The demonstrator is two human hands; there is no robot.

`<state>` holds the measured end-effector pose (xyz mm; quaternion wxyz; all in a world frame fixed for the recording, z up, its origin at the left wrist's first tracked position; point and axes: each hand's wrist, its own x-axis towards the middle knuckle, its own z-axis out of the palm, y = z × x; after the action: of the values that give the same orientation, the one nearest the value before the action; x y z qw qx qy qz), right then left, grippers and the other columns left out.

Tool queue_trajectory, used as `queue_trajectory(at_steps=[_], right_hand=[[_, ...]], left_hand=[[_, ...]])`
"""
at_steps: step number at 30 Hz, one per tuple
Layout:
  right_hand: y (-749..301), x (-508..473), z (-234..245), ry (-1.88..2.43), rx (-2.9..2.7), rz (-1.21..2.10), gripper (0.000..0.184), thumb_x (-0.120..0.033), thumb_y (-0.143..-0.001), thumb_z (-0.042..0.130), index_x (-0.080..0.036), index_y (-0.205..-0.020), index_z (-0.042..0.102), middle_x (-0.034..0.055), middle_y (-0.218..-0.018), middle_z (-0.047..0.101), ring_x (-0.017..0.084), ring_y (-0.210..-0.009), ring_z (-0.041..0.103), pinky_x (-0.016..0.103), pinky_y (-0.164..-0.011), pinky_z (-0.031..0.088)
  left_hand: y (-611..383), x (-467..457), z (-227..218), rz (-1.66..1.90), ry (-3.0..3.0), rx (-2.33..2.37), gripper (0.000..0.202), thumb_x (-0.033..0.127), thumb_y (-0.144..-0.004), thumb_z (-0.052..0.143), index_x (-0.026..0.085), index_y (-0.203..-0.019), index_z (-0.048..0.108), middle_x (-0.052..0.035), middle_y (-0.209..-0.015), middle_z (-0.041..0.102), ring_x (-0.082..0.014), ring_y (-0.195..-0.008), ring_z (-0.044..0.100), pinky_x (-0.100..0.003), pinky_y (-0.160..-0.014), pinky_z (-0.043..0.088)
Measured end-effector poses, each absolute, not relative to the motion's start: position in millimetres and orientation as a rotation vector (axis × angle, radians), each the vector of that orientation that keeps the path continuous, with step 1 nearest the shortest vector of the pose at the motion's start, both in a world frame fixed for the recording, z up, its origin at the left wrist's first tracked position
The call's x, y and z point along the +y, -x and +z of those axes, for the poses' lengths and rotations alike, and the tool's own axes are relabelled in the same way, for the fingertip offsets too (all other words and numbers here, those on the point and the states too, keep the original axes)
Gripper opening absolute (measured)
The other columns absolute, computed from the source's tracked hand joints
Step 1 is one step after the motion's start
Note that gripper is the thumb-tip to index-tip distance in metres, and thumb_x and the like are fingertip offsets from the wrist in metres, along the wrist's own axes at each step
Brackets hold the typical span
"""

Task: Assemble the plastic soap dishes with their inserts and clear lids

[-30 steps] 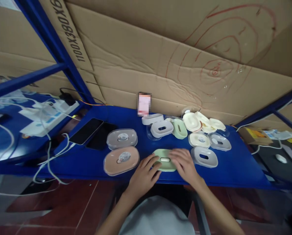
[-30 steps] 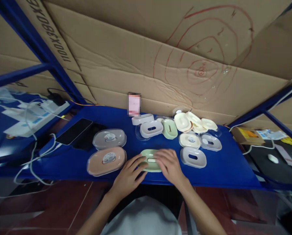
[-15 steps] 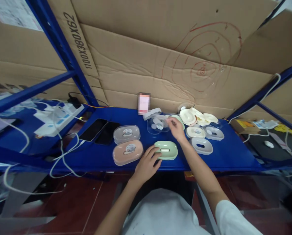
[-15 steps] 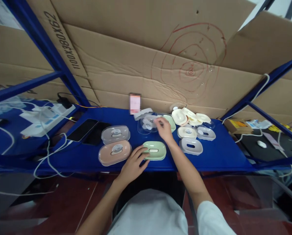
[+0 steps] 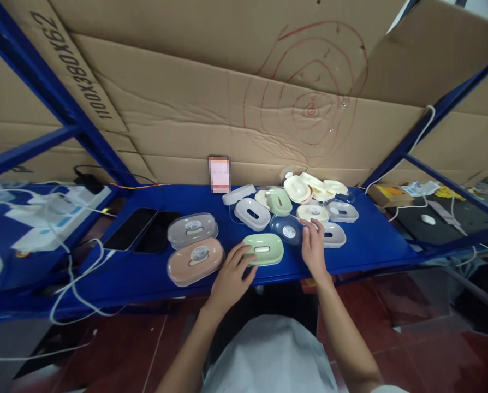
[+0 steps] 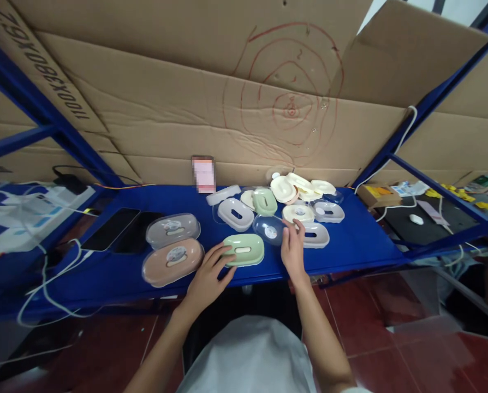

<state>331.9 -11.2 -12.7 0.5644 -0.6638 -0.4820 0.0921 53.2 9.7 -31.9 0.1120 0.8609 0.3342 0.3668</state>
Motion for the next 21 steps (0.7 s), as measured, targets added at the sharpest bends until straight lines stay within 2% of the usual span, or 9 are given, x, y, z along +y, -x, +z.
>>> queue_trajectory(at_steps=[2,3,4,7,9,15,19,21], right_hand=[[-328.8,-13.2,-12.1,1.634,-1.288,0.113,0.056,-0.062,-0.101,0.057,-0.022,-0.139,0.068,0.0193,-0.162,0.042,0.038,-0.152,0.039,0.065,-0.124,0.03],[-327.8,-13.6,-12.3,1.683,-1.404,0.043,0.057,-0.06,-0.101,0.06,-0.023,-0.144,0.066,0.0191,-0.165,0.04,0.04,-0.155,0.034,0.067,-0.124,0.026],[-327.6,-13.6,-13.2,1.727,-1.536,-0.031,0.058,-0.058,-0.102,0.061,-0.024,-0.148,0.062,0.0194,-0.166,0.04,0.041,-0.156,0.033,0.069,-0.123,0.027],[-332.0,-10.1,-18.9,1.764,-1.855,-0.162,0.052,-0.051,-0.106,0.057,-0.022,-0.149,0.061,0.0202,-0.156,0.056,0.037,-0.147,0.049,0.063,-0.117,0.042],[-337.6,-6.0,-24.0,1.737,-1.948,-0.169,0.047,-0.044,-0.108,0.054,-0.021,-0.149,0.061,0.0193,-0.151,0.061,0.035,-0.143,0.055,0.059,-0.115,0.046],[-348.3,-6.5,-21.5,1.714,-1.892,-0.023,0.042,-0.036,-0.109,0.055,-0.026,-0.149,0.061,0.0134,-0.153,0.062,0.034,-0.147,0.053,0.062,-0.116,0.047],[-339.9,-23.2,3.0,1.533,-1.913,0.291,0.047,-0.034,-0.11,0.054,-0.031,-0.157,0.052,0.01,-0.158,0.059,0.026,-0.149,0.053,0.052,-0.119,0.05],[-328.3,-29.4,13.1,1.462,-2.053,0.361,0.048,-0.032,-0.11,0.056,-0.033,-0.158,0.051,0.0079,-0.159,0.058,0.025,-0.151,0.051,0.05,-0.12,0.051]], left_hand=[[-54.1,9.6,-31.6,1.075,-2.526,0.991,0.02,0.018,-0.101,0.063,0.021,-0.119,0.069,-0.0106,-0.137,0.068,-0.0292,-0.145,0.054,-0.053,-0.117,0.053],[-54.6,9.6,-31.6,1.073,-2.525,0.995,0.02,0.018,-0.1,0.063,0.022,-0.119,0.07,-0.0104,-0.137,0.069,-0.0291,-0.144,0.055,-0.053,-0.117,0.054],[-55.1,9.6,-31.5,1.073,-2.523,1.001,0.021,0.018,-0.1,0.063,0.022,-0.12,0.07,-0.0103,-0.137,0.069,-0.0291,-0.144,0.055,-0.053,-0.117,0.054],[-55.8,9.7,-31.0,1.067,-2.504,1.02,0.022,0.018,-0.1,0.063,0.023,-0.12,0.07,-0.0101,-0.137,0.068,-0.0289,-0.144,0.055,-0.053,-0.117,0.054],[-55.2,9.8,-30.3,1.05,-2.486,1.021,0.022,0.018,-0.101,0.063,0.023,-0.122,0.069,-0.0099,-0.139,0.067,-0.0285,-0.145,0.054,-0.053,-0.118,0.053],[-50.0,9.1,-30.0,1.038,-2.415,1.053,0.026,0.024,-0.102,0.066,0.027,-0.128,0.066,-0.0106,-0.149,0.059,-0.0291,-0.144,0.056,-0.054,-0.118,0.053],[-48.7,8.8,-29.3,0.989,-2.265,1.171,0.047,0.027,-0.101,0.067,0.031,-0.147,0.055,-0.013,-0.162,0.046,-0.0296,-0.142,0.059,-0.048,-0.113,0.057],[-49.0,9.4,-28.7,0.95,-2.216,1.203,0.061,0.028,-0.1,0.068,0.033,-0.156,0.045,-0.014,-0.164,0.044,-0.0318,-0.146,0.056,-0.051,-0.115,0.055]])
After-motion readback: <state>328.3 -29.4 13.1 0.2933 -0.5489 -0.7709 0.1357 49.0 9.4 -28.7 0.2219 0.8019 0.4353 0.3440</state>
